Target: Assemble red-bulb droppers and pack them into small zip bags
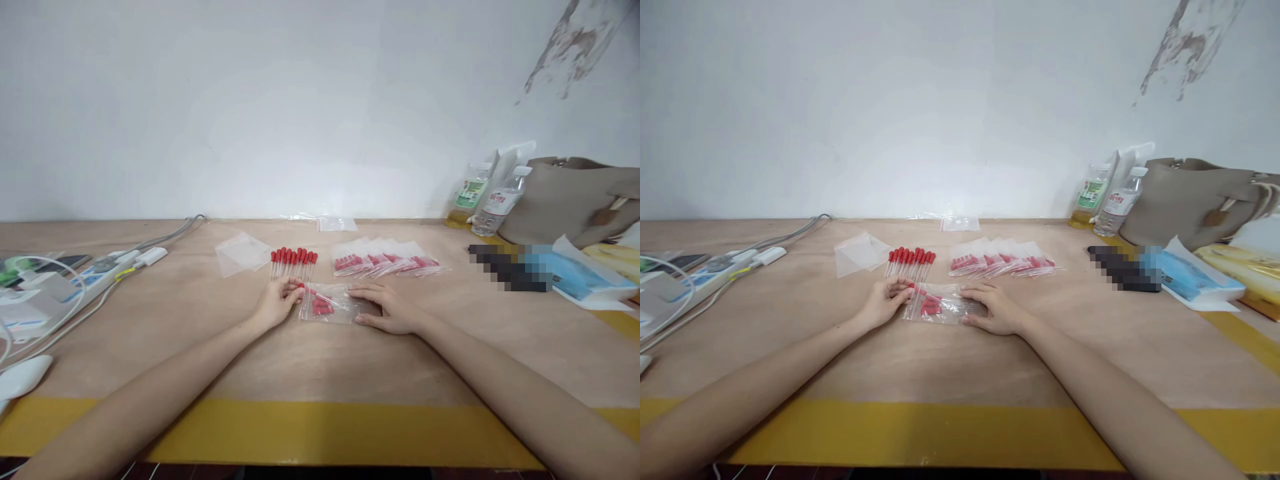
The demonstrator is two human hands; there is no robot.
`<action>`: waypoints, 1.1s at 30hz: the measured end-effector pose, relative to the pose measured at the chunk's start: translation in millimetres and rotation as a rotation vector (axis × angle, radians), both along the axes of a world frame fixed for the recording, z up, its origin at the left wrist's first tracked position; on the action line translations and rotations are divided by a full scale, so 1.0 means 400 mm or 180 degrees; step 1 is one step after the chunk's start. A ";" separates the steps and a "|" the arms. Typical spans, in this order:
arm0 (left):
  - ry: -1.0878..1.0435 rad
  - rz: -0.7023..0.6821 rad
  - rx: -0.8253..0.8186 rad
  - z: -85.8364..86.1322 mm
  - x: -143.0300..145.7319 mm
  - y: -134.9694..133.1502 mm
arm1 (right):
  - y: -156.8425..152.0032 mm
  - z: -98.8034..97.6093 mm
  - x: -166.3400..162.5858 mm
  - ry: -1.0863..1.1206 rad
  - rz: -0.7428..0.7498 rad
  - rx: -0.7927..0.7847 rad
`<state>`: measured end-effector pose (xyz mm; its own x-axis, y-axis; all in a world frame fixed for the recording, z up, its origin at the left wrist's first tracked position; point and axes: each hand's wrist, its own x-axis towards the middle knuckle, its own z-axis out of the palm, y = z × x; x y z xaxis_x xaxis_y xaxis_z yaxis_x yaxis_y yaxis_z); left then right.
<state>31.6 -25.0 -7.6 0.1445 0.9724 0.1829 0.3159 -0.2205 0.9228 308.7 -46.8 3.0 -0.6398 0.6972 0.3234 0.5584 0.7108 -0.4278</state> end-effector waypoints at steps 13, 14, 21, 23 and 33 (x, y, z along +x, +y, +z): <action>0.0707 0.0214 0.0823 0.022 0.038 -0.014 | 0.001 -0.004 -0.004 0.0055 0.0010 0.0077; 0.0753 0.0234 0.0852 0.020 0.037 -0.014 | 0.000 -0.004 -0.003 0.0060 0.0014 0.0081; 0.0359 -0.0154 0.0542 0.018 0.021 -0.033 | -0.002 -0.005 0.001 0.0142 0.0069 0.0139; 0.0352 -0.0257 0.0479 0.019 0.018 -0.037 | -0.002 -0.006 0.001 0.0145 0.0081 0.0134; 0.0604 -0.0373 0.0627 0.019 0.020 -0.042 | -0.001 -0.008 0.002 0.0113 0.0059 0.0189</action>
<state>39.8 -41.7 -0.1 0.3034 0.8956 0.3253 0.4405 -0.4346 0.7855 309.4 -47.3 -0.3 -0.6398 0.6642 0.3866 0.5301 0.7456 -0.4038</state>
